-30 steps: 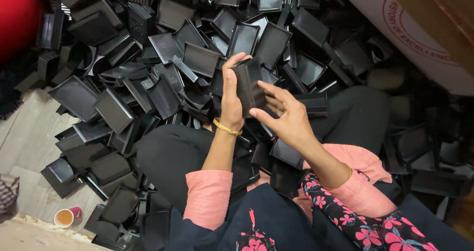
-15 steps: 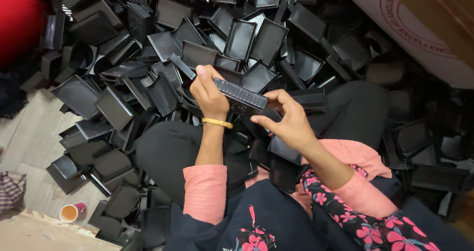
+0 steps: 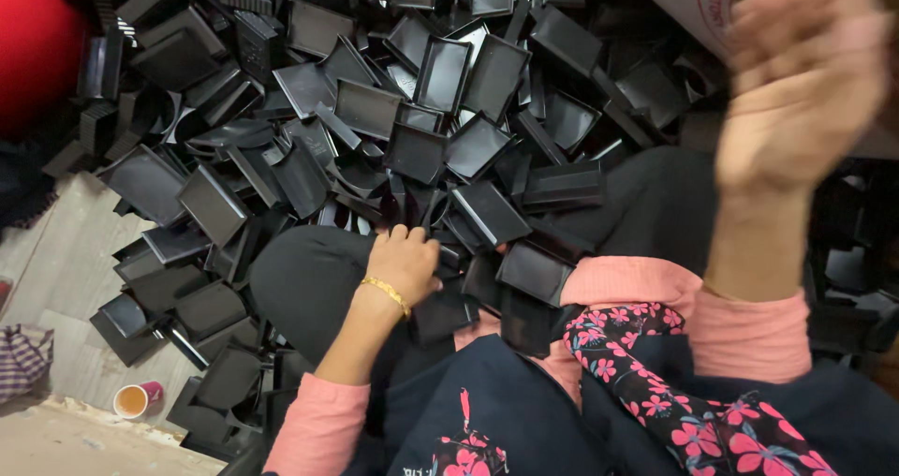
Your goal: The person sits cross-legged on the floor and repeatedly picks up two black plastic components from a large pile. They align and press the parts together to form a single unit, then place the assembled unit back into the pile. This cycle continues throughout the clip.
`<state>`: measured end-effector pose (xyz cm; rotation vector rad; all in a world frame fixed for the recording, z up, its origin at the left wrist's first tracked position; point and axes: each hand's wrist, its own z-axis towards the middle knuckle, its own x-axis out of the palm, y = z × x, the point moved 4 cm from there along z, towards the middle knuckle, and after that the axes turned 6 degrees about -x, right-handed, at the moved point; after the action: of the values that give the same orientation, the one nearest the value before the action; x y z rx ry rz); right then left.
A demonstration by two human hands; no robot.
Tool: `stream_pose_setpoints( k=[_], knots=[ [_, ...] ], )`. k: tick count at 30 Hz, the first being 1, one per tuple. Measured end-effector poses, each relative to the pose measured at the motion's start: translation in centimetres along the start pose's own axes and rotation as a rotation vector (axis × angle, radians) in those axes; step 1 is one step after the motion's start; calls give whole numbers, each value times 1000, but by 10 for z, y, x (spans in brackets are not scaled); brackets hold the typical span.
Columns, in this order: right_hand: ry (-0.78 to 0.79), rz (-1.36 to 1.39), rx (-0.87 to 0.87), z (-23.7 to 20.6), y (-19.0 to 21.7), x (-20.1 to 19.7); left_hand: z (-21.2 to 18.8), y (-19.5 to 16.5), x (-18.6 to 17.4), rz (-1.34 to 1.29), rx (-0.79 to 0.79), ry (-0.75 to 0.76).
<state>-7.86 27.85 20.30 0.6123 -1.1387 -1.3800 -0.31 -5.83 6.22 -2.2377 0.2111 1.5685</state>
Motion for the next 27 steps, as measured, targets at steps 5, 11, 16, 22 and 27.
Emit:
stream_pose_setpoints(
  k=[5,11,16,22,27],
  knots=[
    [550,-910,158,-74,-77,77,2,47,-23,-454,-174,-101],
    [936,-1146,202,-150,-131,98,9,76,-34,-1444,-45,-438],
    [786,-1048,-14,-119,-85,82,45,55,3,-2178,-6,-403],
    [514,-642,288,-99,-61,89,52,9,-8,-2418,374,-267],
    [650,-705,163,-111,-68,117,59,-8,-4,-2429,336,-216]
  ],
)
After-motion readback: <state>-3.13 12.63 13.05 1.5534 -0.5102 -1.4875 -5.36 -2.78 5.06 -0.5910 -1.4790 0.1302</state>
